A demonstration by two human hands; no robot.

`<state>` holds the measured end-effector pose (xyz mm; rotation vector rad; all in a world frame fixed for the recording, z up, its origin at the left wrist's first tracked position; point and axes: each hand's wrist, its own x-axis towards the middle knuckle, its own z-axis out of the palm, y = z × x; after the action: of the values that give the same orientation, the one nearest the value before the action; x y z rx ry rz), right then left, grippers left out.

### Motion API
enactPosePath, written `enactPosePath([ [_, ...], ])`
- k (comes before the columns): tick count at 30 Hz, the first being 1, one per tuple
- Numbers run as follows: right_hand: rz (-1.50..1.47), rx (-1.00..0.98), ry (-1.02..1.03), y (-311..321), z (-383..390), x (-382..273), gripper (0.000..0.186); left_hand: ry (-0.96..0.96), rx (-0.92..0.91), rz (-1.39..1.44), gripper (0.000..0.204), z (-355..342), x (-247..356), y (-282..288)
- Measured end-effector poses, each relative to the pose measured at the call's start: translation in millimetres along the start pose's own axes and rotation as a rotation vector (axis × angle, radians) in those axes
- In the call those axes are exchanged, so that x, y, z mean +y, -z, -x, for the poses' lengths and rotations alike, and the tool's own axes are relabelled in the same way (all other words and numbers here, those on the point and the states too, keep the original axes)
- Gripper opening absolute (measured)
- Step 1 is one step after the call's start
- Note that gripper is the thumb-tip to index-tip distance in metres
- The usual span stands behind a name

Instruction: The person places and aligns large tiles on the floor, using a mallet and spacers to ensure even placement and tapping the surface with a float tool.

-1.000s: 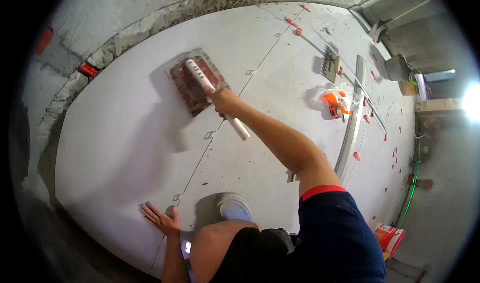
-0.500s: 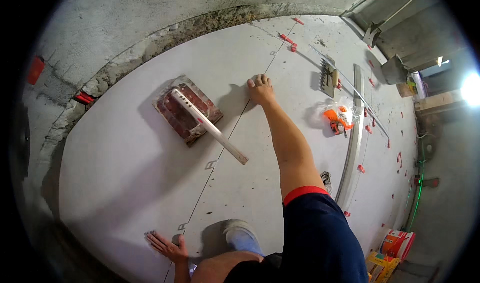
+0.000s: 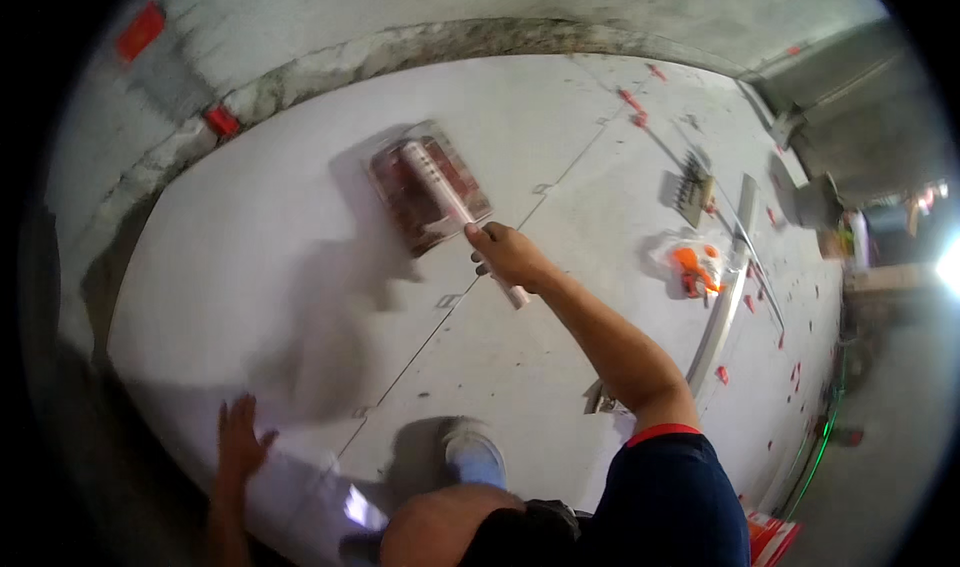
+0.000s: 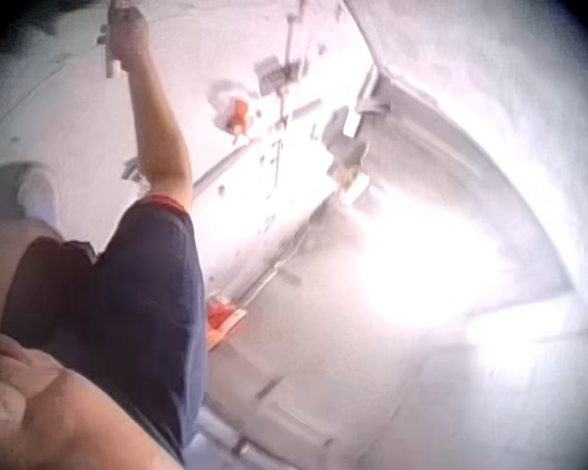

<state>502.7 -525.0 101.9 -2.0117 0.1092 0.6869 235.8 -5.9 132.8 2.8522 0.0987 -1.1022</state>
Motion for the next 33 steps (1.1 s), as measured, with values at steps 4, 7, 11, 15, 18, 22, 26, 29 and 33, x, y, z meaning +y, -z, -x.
enactPosePath([
  [4, -0.059, -0.026, -0.281, -24, -15, -27, 0.039, 0.095, 0.042, -0.041, 0.068, 108, -54, -17],
  [7, 0.009, 0.115, -0.12, -22, -9, -60, 0.048, 0.218, 0.098, 0.145, 0.062, 162, -79, -51],
  [11, 0.234, 0.036, -0.066, -57, 62, -117, 0.054, 0.376, 0.164, 0.431, 0.065, 208, -59, -136],
  [15, 0.245, -0.125, 0.009, -101, 138, -183, 0.059, 0.47, 0.284, 0.743, 0.073, 224, -2, -218],
  [18, 0.286, -0.273, 0.358, -127, 158, -204, 0.062, 0.513, 0.407, 0.537, 0.08, 216, 19, -252],
  [22, 0.431, -0.424, 0.766, -191, 138, -171, 0.058, 0.595, 0.338, 0.559, 0.096, 204, 34, -262],
  [26, 1.15, -0.57, 0.504, -295, 95, -138, 0.064, 0.623, 0.306, 0.588, 0.101, 199, 39, -257],
  [29, 1.035, -0.73, 0.362, -324, 93, -162, 0.067, 0.65, 0.248, 0.56, 0.103, 200, 40, -251],
  [33, 0.91, -0.824, 0.526, -324, 123, -206, 0.055, 0.64, 0.242, 0.588, 0.107, 193, 40, -248],
])
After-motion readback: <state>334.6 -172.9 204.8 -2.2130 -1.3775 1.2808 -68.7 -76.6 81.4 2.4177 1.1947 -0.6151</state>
